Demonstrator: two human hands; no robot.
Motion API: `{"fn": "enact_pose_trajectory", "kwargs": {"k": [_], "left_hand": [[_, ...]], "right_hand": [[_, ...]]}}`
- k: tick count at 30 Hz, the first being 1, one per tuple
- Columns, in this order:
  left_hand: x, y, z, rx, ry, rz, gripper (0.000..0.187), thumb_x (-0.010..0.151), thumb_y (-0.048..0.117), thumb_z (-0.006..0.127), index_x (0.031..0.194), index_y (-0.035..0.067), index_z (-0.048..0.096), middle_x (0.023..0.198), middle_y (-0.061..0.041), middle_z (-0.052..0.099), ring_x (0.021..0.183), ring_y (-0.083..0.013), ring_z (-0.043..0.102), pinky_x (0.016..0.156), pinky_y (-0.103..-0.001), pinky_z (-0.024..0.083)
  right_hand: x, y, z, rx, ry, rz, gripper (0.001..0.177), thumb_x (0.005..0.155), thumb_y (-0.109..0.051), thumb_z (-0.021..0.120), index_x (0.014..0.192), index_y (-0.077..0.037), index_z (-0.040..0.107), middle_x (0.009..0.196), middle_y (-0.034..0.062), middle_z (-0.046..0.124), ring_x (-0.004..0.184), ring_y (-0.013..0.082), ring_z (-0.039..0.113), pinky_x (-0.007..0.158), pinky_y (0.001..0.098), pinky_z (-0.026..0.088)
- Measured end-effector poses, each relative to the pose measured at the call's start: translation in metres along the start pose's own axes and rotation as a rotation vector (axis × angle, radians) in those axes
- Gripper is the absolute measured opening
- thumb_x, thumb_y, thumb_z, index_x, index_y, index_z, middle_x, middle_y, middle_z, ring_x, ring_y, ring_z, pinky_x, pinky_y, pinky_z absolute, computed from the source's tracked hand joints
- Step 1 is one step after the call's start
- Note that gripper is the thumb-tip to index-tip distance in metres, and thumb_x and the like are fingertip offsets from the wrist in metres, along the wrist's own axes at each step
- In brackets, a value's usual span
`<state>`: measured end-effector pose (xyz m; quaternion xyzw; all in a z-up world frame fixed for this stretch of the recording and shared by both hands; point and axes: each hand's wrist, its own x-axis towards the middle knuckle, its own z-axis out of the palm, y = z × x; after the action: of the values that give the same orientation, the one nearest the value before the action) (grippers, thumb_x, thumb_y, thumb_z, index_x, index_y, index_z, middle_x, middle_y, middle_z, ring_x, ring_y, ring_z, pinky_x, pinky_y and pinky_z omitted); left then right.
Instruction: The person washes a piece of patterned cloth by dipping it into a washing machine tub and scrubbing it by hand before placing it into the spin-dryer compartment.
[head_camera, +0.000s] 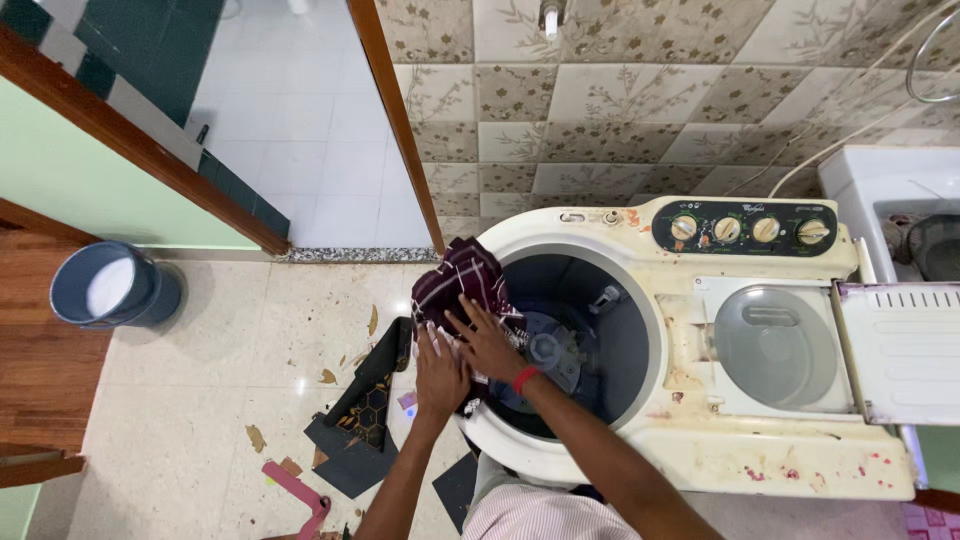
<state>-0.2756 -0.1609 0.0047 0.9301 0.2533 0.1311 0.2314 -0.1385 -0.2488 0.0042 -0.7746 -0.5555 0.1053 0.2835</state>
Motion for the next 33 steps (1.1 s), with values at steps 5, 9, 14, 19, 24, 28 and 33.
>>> {"fn": "enact_pose_trajectory", "kwargs": {"k": [5, 9, 14, 19, 24, 28, 33], "left_hand": [[-0.088, 0.045, -0.011, 0.059, -0.007, 0.038, 0.09, 0.088, 0.033, 0.065, 0.151, -0.016, 0.024, 0.155, -0.047, 0.012, 0.142, -0.0632, 0.019, 0.117, -0.065, 0.021], [-0.127, 0.09, -0.006, 0.202, -0.127, 0.091, 0.085, 0.088, 0.044, 0.065, 0.149, -0.005, 0.033, 0.157, -0.035, 0.017, 0.143, -0.0616, 0.015, 0.113, -0.068, 0.015], [-0.155, 0.149, 0.023, 0.197, -0.252, 0.312, 0.092, 0.09, 0.055, 0.064, 0.151, -0.008, 0.034, 0.159, -0.027, 0.029, 0.15, -0.047, 0.022, 0.122, -0.067, 0.012], [-0.165, 0.216, 0.051, 0.109, -0.328, 0.48, 0.095, 0.089, 0.054, 0.062, 0.153, -0.009, 0.032, 0.163, -0.028, 0.031, 0.15, -0.0457, 0.025, 0.121, -0.063, 0.012], [-0.154, 0.268, 0.074, -0.023, -0.344, 0.783, 0.085, 0.09, 0.051, 0.059, 0.156, 0.003, 0.037, 0.166, -0.022, 0.03, 0.154, -0.0442, 0.024, 0.124, -0.063, 0.011], [-0.142, 0.311, 0.097, -0.07, -0.421, 0.895, 0.083, 0.092, 0.051, 0.06, 0.156, 0.004, 0.037, 0.166, -0.021, 0.029, 0.155, -0.0431, 0.023, 0.126, -0.063, 0.011], [-0.136, 0.319, 0.102, -0.036, -0.384, 0.905, 0.084, 0.091, 0.049, 0.062, 0.157, 0.004, 0.036, 0.166, -0.021, 0.03, 0.154, -0.0415, 0.025, 0.125, -0.061, 0.014]], "right_hand": [[-0.098, -0.038, -0.018, 0.387, -0.199, 0.173, 0.059, 0.106, -0.032, 0.049, 0.157, -0.005, 0.039, 0.143, 0.0308, 0.05, 0.131, 0.0449, 0.055, 0.109, 0.0473, 0.045], [-0.168, -0.041, -0.053, 0.29, -0.423, 0.37, 0.047, 0.106, -0.04, 0.049, 0.135, -0.004, 0.057, 0.114, 0.0227, 0.07, 0.11, 0.0408, 0.069, 0.096, 0.0507, 0.053], [-0.251, -0.04, -0.106, -0.292, -0.334, 0.306, 0.043, 0.102, -0.041, 0.057, 0.13, -0.009, 0.062, 0.125, 0.0185, 0.066, 0.125, 0.0359, 0.057, 0.114, 0.0544, 0.036], [-0.338, -0.035, -0.158, -0.403, 0.037, 0.299, 0.051, 0.088, -0.029, 0.066, 0.134, -0.007, 0.064, 0.143, 0.017, 0.056, 0.136, 0.0354, 0.046, 0.115, 0.0548, 0.031], [-0.402, -0.032, -0.183, -0.399, 0.144, 0.537, 0.048, 0.089, -0.032, 0.068, 0.129, -0.005, 0.065, 0.144, 0.0178, 0.052, 0.137, 0.0375, 0.044, 0.113, 0.0597, 0.028], [-0.426, -0.014, -0.187, -0.415, 0.244, 0.805, 0.047, 0.091, -0.033, 0.067, 0.127, -0.004, 0.064, 0.147, 0.0178, 0.051, 0.14, 0.0367, 0.043, 0.118, 0.0609, 0.026], [-0.415, 0.008, -0.179, -0.351, 0.61, 0.754, 0.054, 0.098, -0.026, 0.059, 0.146, 0.0, 0.055, 0.157, 0.0259, 0.044, 0.147, 0.0448, 0.039, 0.124, 0.0584, 0.024]]}}
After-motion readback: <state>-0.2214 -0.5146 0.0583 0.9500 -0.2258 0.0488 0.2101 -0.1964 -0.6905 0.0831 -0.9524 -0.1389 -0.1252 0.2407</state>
